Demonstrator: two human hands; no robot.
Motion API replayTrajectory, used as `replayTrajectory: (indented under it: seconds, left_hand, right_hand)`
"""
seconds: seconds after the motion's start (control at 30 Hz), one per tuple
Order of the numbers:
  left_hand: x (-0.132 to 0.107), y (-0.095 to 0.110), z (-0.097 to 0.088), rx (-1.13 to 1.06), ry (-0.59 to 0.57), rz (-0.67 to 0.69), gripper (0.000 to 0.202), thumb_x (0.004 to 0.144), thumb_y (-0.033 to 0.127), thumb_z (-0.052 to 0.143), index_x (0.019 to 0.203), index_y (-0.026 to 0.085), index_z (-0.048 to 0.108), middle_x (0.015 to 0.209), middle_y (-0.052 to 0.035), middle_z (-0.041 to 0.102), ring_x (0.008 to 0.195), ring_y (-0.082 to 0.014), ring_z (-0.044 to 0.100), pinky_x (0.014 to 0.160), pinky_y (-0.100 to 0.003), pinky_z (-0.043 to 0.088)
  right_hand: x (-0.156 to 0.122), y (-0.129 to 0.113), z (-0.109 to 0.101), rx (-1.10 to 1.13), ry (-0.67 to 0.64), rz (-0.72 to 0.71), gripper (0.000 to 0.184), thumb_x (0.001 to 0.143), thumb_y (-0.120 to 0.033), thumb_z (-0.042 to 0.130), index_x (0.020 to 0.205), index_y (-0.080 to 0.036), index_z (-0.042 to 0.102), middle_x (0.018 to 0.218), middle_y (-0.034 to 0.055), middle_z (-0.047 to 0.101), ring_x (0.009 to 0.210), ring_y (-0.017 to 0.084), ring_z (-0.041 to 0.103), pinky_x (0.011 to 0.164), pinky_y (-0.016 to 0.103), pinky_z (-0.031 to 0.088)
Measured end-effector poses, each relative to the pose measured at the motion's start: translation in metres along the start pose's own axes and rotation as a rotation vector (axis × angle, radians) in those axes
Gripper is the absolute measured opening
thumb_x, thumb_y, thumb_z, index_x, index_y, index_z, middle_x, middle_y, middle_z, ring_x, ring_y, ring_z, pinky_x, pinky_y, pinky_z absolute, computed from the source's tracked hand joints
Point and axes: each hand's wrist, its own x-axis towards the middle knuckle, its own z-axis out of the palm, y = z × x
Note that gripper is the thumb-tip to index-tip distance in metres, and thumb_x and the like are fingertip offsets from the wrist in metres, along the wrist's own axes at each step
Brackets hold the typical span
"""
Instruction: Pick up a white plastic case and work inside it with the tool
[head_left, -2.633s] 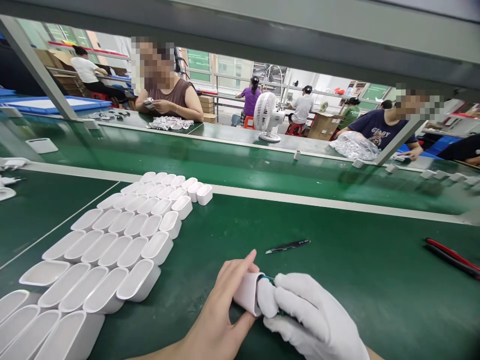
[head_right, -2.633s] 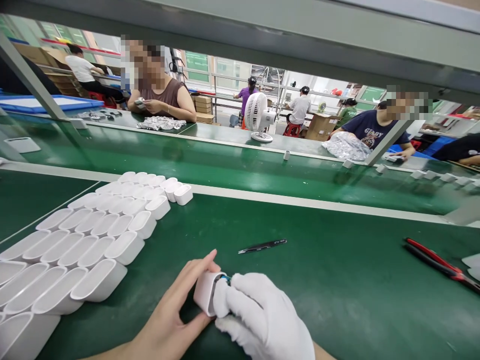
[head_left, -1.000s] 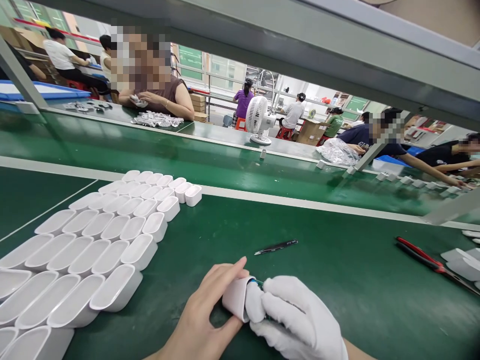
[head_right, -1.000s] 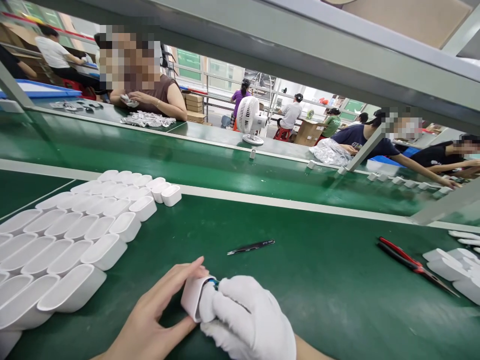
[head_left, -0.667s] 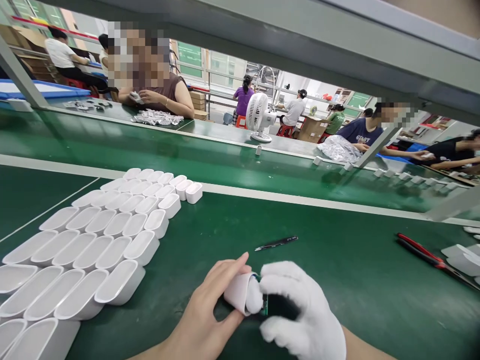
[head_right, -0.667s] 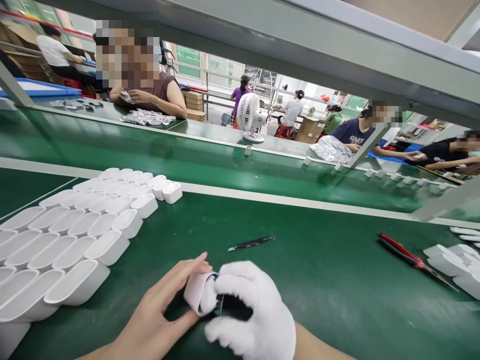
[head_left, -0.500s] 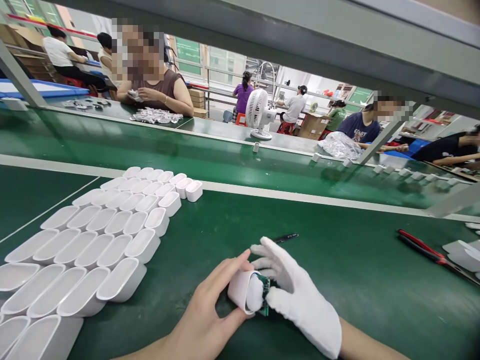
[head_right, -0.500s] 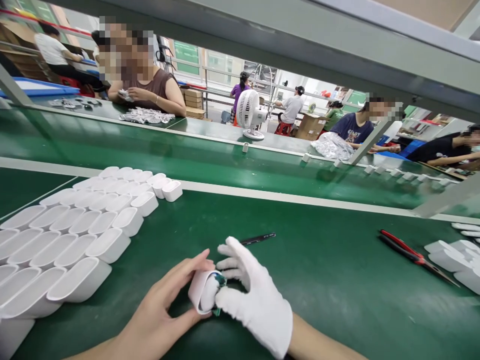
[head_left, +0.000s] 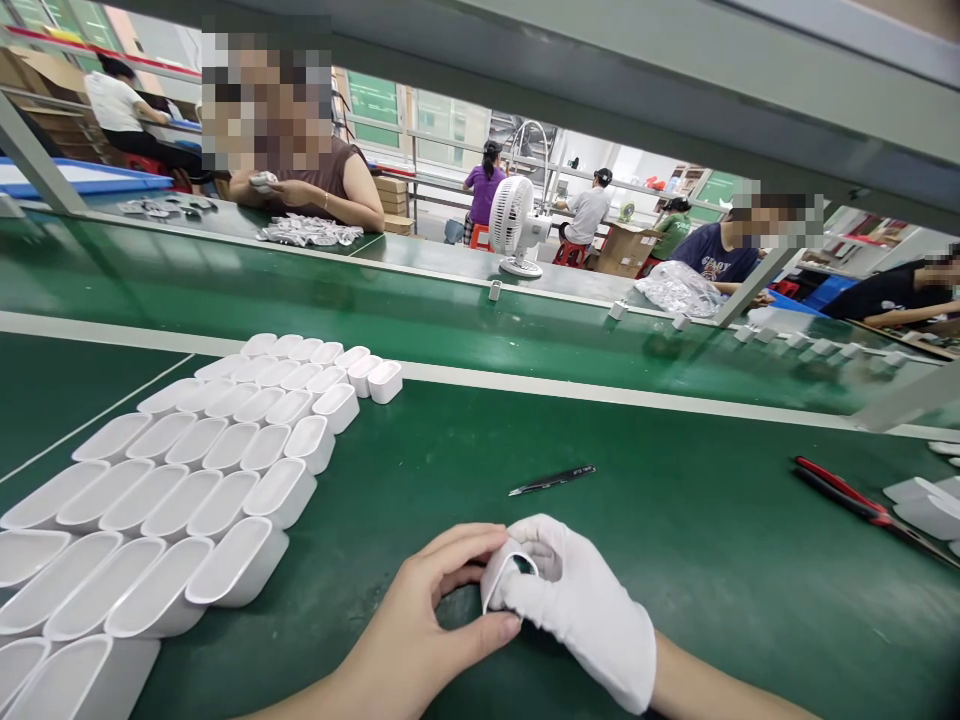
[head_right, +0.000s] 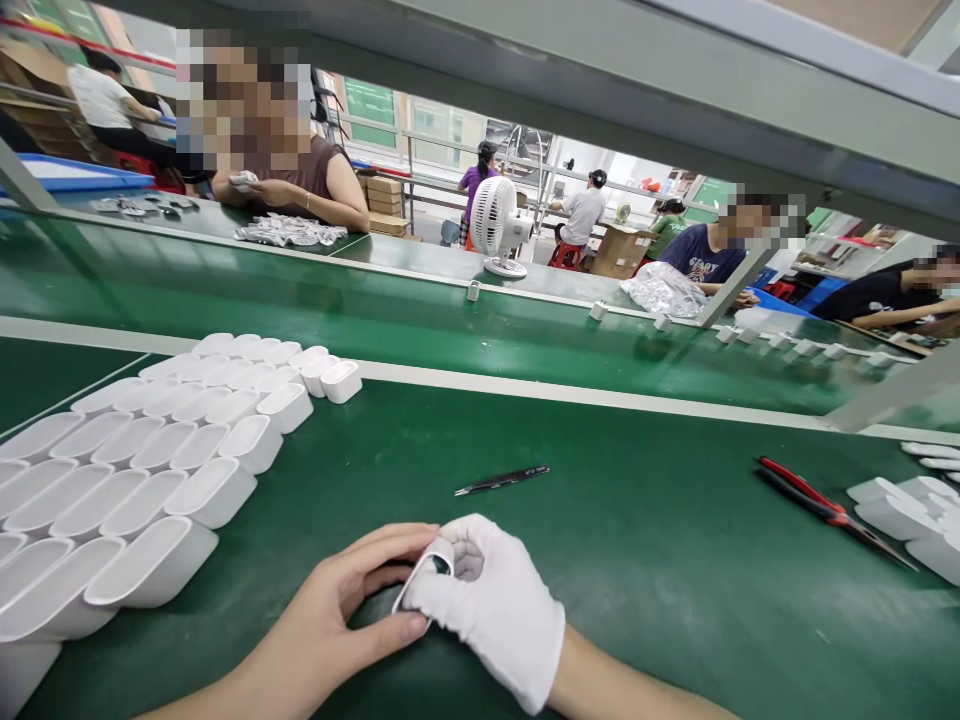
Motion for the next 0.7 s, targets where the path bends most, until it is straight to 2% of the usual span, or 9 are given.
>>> replayTrajectory:
  seconds: [0.07, 0.13, 0.2, 0.27, 0.33, 0.4, 0.53, 0.63, 0.7]
  left_hand:
    - [0.000, 0.005, 0.000, 0.083, 0.022, -0.083, 0.042, 0.073, 0.034, 0.071, 0.114, 0.031, 0.063, 0.130, -0.0023, 0.052, 0.118, -0.0259, 0.050, 0.104, -0.038, 0.042]
    - [-0.001, 0.013, -0.001, 0.248, 0.052, -0.140, 0.037, 0.078, 0.033, 0.065, 0.114, 0.033, 0.062, 0.129, -0.0002, 0.053, 0.121, -0.0264, 0.047, 0.107, -0.044, 0.036]
    - [0.000, 0.022, -0.003, 0.435, 0.066, -0.155, 0.030, 0.084, 0.034, 0.055, 0.113, 0.036, 0.062, 0.126, 0.0017, 0.055, 0.124, -0.0276, 0.041, 0.107, -0.050, 0.034]
    - [0.001, 0.028, -0.006, 0.568, 0.056, -0.146, 0.029, 0.087, 0.035, 0.048, 0.111, 0.037, 0.063, 0.126, 0.0025, 0.055, 0.128, -0.0289, 0.034, 0.105, -0.054, 0.033]
    - [0.001, 0.030, -0.008, 0.619, 0.048, -0.133, 0.028, 0.087, 0.035, 0.047, 0.110, 0.036, 0.063, 0.127, 0.0022, 0.054, 0.129, -0.0284, 0.031, 0.106, -0.053, 0.031]
    - [0.001, 0.027, -0.009, 0.592, 0.061, -0.130, 0.030, 0.086, 0.035, 0.048, 0.112, 0.034, 0.062, 0.127, 0.0002, 0.053, 0.127, -0.0266, 0.034, 0.107, -0.050, 0.032]
    - [0.000, 0.022, -0.010, 0.489, 0.094, -0.173, 0.039, 0.084, 0.037, 0.051, 0.123, 0.036, 0.052, 0.128, -0.0018, 0.047, 0.122, -0.0246, 0.040, 0.105, -0.047, 0.034]
    - [0.001, 0.023, -0.008, 0.499, 0.086, -0.186, 0.046, 0.076, 0.033, 0.062, 0.121, 0.038, 0.054, 0.126, -0.0001, 0.048, 0.122, -0.0256, 0.038, 0.105, -0.046, 0.034]
    - [0.003, 0.024, -0.007, 0.530, 0.090, -0.191, 0.042, 0.074, 0.027, 0.064, 0.114, 0.039, 0.059, 0.121, 0.0014, 0.052, 0.121, -0.0256, 0.039, 0.105, -0.046, 0.034]
  right_hand:
    - [0.002, 0.001, -0.015, -0.336, 0.083, -0.205, 0.022, 0.082, -0.038, 0.056, 0.088, -0.017, 0.059, 0.082, 0.0058, 0.062, 0.074, 0.018, 0.059, 0.071, 0.033, 0.048]
    - [0.009, 0.004, -0.034, -0.691, 0.280, -0.408, 0.024, 0.085, -0.035, 0.052, 0.101, -0.019, 0.061, 0.096, 0.0088, 0.061, 0.086, 0.021, 0.058, 0.079, 0.039, 0.047]
    - [0.021, 0.009, -0.055, -0.951, 0.415, -0.463, 0.032, 0.083, -0.033, 0.056, 0.112, -0.022, 0.060, 0.112, 0.0105, 0.058, 0.104, 0.027, 0.053, 0.088, 0.045, 0.043]
    - [0.034, 0.016, -0.070, -1.096, 0.386, -0.422, 0.034, 0.079, -0.032, 0.061, 0.113, -0.027, 0.061, 0.118, 0.0081, 0.058, 0.112, 0.029, 0.049, 0.090, 0.047, 0.042]
    - [0.045, 0.022, -0.080, -1.108, 0.288, -0.391, 0.021, 0.079, -0.028, 0.061, 0.099, -0.027, 0.067, 0.111, 0.0051, 0.063, 0.107, 0.027, 0.053, 0.087, 0.045, 0.044]
    - [0.049, 0.025, -0.082, -1.034, 0.258, -0.403, 0.011, 0.082, -0.025, 0.057, 0.088, -0.025, 0.067, 0.100, 0.0041, 0.065, 0.095, 0.022, 0.058, 0.082, 0.039, 0.046]
    - [0.034, 0.015, -0.069, -0.929, 0.244, -0.503, 0.012, 0.088, -0.024, 0.051, 0.089, -0.024, 0.063, 0.082, 0.0005, 0.065, 0.072, 0.014, 0.058, 0.073, 0.032, 0.040]
    - [0.017, 0.001, -0.053, -1.010, 0.256, -0.681, 0.017, 0.088, -0.017, 0.049, 0.089, -0.027, 0.063, 0.077, -0.0033, 0.065, 0.067, 0.011, 0.056, 0.074, 0.034, 0.028]
    - [0.010, -0.006, -0.046, -1.112, 0.280, -0.716, 0.025, 0.085, -0.010, 0.045, 0.085, -0.028, 0.063, 0.073, -0.0056, 0.064, 0.063, 0.009, 0.053, 0.072, 0.035, 0.022]
